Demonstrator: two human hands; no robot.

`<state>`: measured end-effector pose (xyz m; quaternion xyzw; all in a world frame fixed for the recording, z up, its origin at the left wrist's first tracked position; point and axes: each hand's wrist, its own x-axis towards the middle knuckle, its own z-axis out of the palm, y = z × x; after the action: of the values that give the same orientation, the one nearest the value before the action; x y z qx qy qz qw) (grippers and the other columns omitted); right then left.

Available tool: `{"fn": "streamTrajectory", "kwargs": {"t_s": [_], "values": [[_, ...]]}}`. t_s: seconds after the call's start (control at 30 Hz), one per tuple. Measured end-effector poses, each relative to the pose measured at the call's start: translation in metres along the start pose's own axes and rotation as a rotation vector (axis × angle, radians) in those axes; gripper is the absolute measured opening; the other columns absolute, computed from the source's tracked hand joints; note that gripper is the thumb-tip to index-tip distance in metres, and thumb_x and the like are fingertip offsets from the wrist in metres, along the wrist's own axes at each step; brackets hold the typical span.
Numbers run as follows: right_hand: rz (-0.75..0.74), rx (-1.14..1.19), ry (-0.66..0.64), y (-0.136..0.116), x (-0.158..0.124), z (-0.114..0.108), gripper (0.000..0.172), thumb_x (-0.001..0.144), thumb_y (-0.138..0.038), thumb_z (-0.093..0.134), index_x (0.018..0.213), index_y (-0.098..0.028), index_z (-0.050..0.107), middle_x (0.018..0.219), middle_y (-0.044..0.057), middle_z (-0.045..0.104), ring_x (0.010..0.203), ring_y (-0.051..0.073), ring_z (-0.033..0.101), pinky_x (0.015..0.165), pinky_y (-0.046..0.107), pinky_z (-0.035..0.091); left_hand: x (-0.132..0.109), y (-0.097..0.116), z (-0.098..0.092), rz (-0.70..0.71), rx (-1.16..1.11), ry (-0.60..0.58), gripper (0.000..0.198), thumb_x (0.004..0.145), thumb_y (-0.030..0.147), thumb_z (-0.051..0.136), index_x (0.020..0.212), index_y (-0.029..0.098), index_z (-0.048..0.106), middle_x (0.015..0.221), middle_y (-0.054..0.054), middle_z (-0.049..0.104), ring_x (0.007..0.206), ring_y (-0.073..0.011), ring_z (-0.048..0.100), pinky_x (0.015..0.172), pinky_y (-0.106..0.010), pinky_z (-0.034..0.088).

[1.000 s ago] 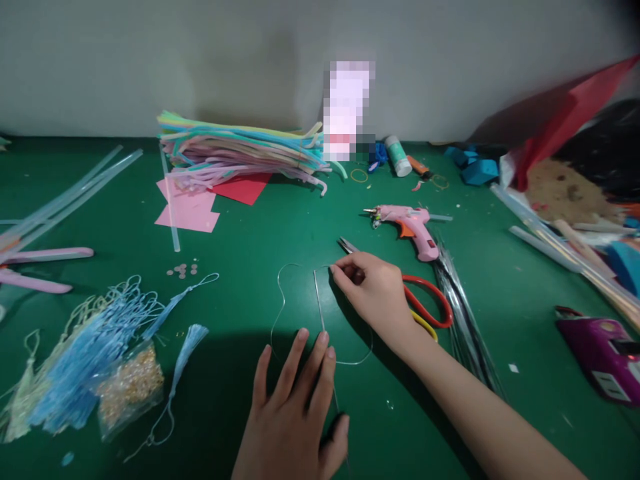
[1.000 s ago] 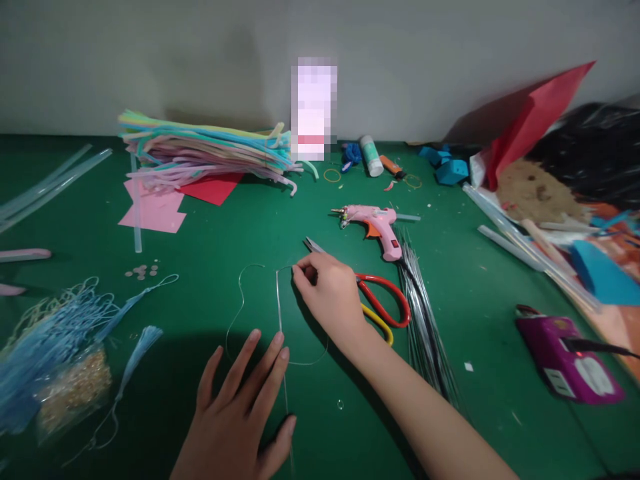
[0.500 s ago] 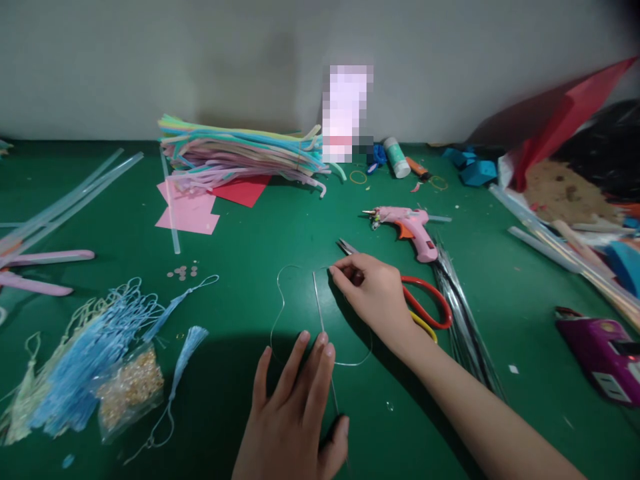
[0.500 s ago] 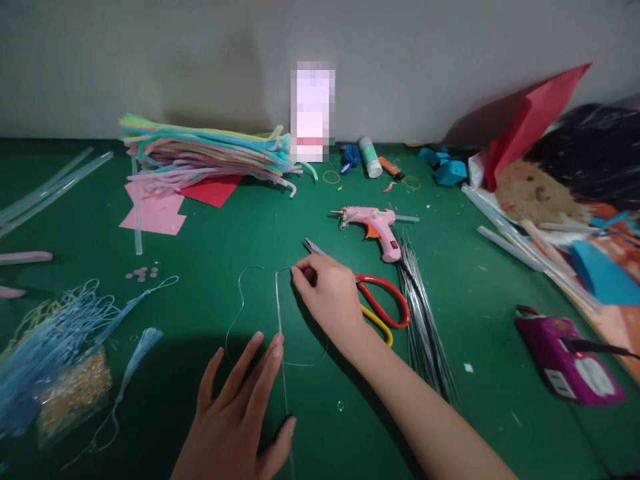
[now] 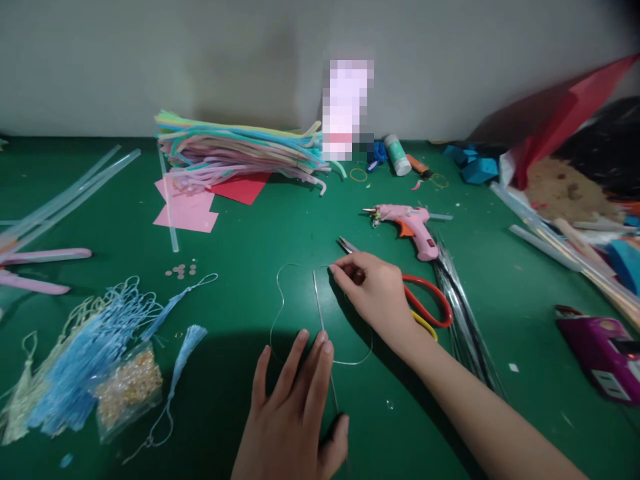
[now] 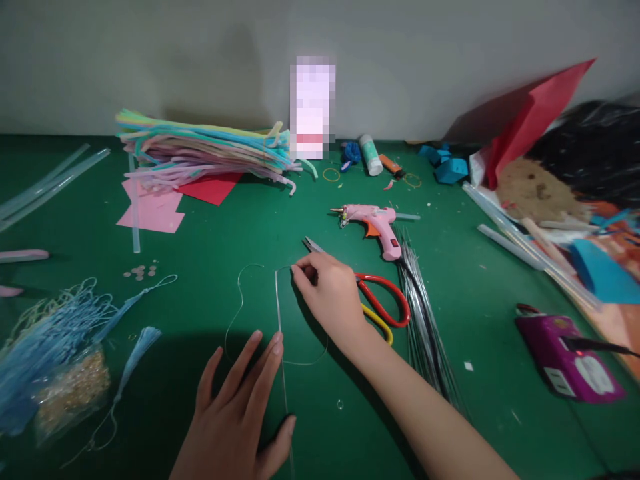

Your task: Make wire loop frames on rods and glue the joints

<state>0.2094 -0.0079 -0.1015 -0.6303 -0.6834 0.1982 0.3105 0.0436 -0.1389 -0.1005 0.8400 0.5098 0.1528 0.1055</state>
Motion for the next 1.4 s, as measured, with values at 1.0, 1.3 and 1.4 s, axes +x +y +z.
{"fn": "streamTrajectory", "kwargs": {"t_s": [1.0,1.3,1.4], "values": [[-0.007,0.026,0.0,0.0014,-0.0005,-0.0004,0.011,0.083,-0.021,0.06,0.077,-0.019,0.068,0.066,0.0,0.066,0.057,0.013,0.057,0.059,0.025,0.043,-0.0004,-0.001,-0.0006,0.006,0.025,-0.041,0.056,0.091,0.029,0.047,0.144,0.015,0.037,0.15,-0.002,0.04,0.142,-0.0225,0.023,0.116,-0.045,-0.001],[-0.009,0.0,-0.006,0.0005,0.0002,-0.0009,0.01,0.084,-0.024,0.062,0.078,-0.019,0.07,0.066,0.0,0.066,0.058,0.013,0.058,0.06,0.025,0.044,0.0001,0.0014,0.0,-0.008,0.027,-0.029,0.055,0.09,0.026,0.045,0.144,0.015,0.037,0.148,-0.004,0.044,0.143,-0.0231,0.023,0.116,-0.047,0.003],[-0.038,-0.031,0.014,-0.0005,-0.0012,-0.0017,0.013,0.084,-0.026,0.063,0.082,-0.017,0.071,0.071,0.002,0.067,0.062,0.014,0.059,0.063,0.026,0.046,0.0,0.0002,-0.0012,0.009,0.054,-0.045,0.057,0.089,0.023,0.046,0.145,0.014,0.036,0.149,-0.004,0.041,0.143,-0.0243,0.022,0.116,-0.048,0.002]]}}
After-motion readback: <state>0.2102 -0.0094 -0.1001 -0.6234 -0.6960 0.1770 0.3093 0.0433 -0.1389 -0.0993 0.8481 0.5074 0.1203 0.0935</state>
